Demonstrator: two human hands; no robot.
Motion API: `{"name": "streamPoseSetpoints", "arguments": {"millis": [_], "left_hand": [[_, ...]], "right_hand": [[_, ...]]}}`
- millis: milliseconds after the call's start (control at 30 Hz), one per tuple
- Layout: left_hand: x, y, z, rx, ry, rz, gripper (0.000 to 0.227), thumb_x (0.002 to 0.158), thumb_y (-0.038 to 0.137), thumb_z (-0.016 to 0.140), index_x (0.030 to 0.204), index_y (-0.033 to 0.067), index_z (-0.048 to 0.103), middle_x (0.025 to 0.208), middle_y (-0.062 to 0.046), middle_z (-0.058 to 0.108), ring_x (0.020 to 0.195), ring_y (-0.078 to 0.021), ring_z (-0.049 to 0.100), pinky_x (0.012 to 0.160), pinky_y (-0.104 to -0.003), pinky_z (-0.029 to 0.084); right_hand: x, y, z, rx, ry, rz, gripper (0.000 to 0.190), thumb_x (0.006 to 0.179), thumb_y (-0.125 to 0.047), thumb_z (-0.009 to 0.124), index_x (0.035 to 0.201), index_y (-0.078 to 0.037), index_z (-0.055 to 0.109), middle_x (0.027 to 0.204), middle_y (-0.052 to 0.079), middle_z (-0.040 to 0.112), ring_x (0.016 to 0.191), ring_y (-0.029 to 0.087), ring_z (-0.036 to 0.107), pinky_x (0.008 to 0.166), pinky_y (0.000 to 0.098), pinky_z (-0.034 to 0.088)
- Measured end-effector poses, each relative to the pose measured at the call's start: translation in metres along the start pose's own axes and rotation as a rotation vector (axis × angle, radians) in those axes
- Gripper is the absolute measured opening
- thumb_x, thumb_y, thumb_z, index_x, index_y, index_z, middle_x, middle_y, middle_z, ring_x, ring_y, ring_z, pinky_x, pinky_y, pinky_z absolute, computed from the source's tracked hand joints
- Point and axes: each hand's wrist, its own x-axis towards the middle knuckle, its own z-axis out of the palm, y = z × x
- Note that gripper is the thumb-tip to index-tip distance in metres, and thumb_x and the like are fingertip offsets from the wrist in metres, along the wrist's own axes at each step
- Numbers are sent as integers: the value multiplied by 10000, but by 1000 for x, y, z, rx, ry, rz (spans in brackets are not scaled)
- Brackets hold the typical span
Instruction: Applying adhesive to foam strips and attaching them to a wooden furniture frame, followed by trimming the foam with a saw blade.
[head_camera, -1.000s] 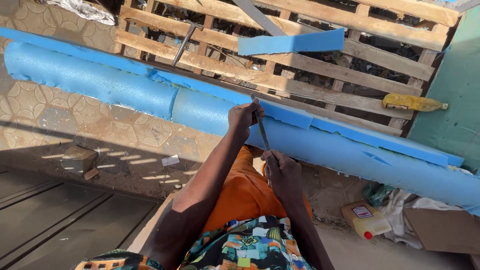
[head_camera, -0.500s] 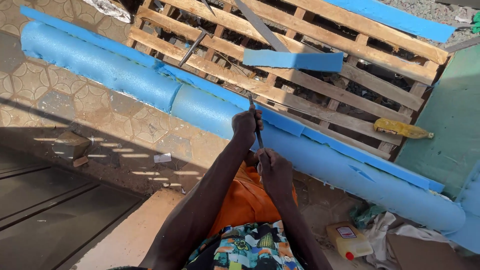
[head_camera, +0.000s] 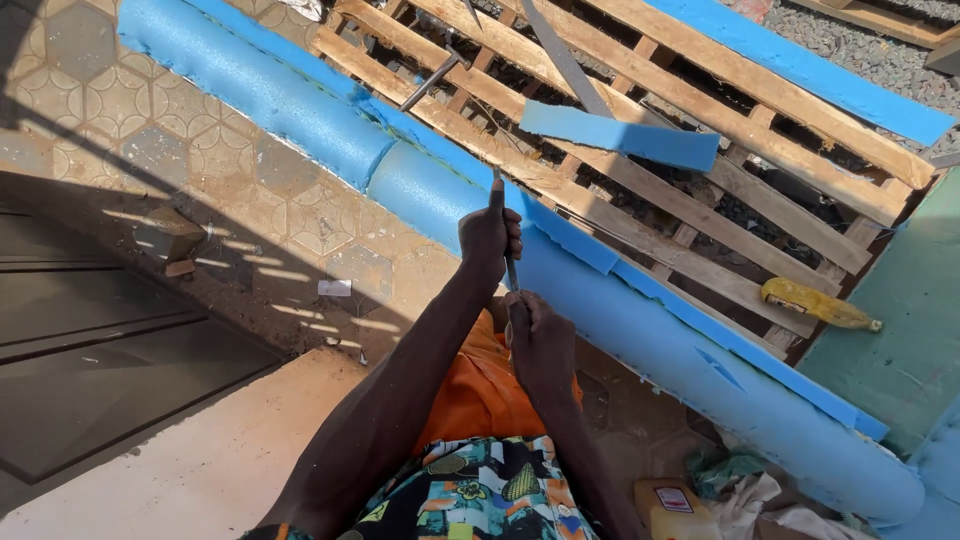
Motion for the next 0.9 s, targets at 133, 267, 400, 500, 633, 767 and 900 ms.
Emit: {"name": "streamPoseSetpoints", "arguments": {"millis": [133, 267, 400, 500, 633, 767, 900], "left_hand": [[-5, 18, 5, 80, -249, 118, 360, 1042, 303, 667, 961, -41, 737, 750, -225, 717, 582, -318, 738, 494, -458, 654], [12, 35, 5, 53, -107, 184, 440, 1091, 275, 551, 793, -25, 675, 570, -188, 627, 414, -270, 648, 356, -368, 562], [37, 76, -1, 122, -40, 149, 551, 1077, 393, 563, 681, 23, 663, 503, -121, 593, 374, -194, 588, 345, -321, 525], [49, 110, -15, 121, -212, 124, 351, 997, 314, 722, 968, -34, 755, 813, -187, 772, 621, -257, 772, 559, -384, 696], [79, 130, -34, 142, -130, 226, 402, 1058, 318, 599, 899, -36, 700, 692, -160, 724, 535, -228, 716, 474, -329, 663], [87, 161, -41, 101, -57, 176, 504, 1065, 404, 574, 804, -11, 693, 596, -167, 698, 451, -239, 689, 425, -366, 652], [96, 149, -46, -14, -293, 212, 335, 985, 260, 766, 1067, -61, 716, 874, -257, 757, 701, -346, 777, 623, -424, 717]], "right_hand": [[12, -13, -13, 117, 50, 40, 388, 1060, -285, 545, 1040, 36, 762, 520, 116, 656, 457, 276, 675, 496, 386, 578], [25, -25, 7, 63, 3, 47, 387, 1067, -350, 551, 989, -47, 778, 506, 74, 640, 455, 205, 666, 503, 343, 561], [51, -41, 36, 29, 11, 13, 395, 1081, -296, 529, 1050, 29, 752, 521, 118, 645, 457, 222, 670, 475, 346, 556], [66, -52, 45, 91, 20, 58, 340, 1068, -269, 554, 983, -18, 768, 492, 89, 613, 399, 165, 623, 437, 287, 527], [79, -72, 72, 13, -23, 73, 328, 1044, -298, 568, 975, -51, 772, 520, 68, 604, 459, 171, 637, 519, 305, 544], [101, -97, 94, -192, -32, 53, 352, 1025, -366, 533, 1025, -119, 784, 652, 122, 697, 688, 280, 739, 771, 388, 601], [113, -76, 89, -281, -59, -31, 269, 1014, -298, 566, 1047, -121, 765, 616, 80, 667, 641, 245, 722, 746, 365, 612]]}}
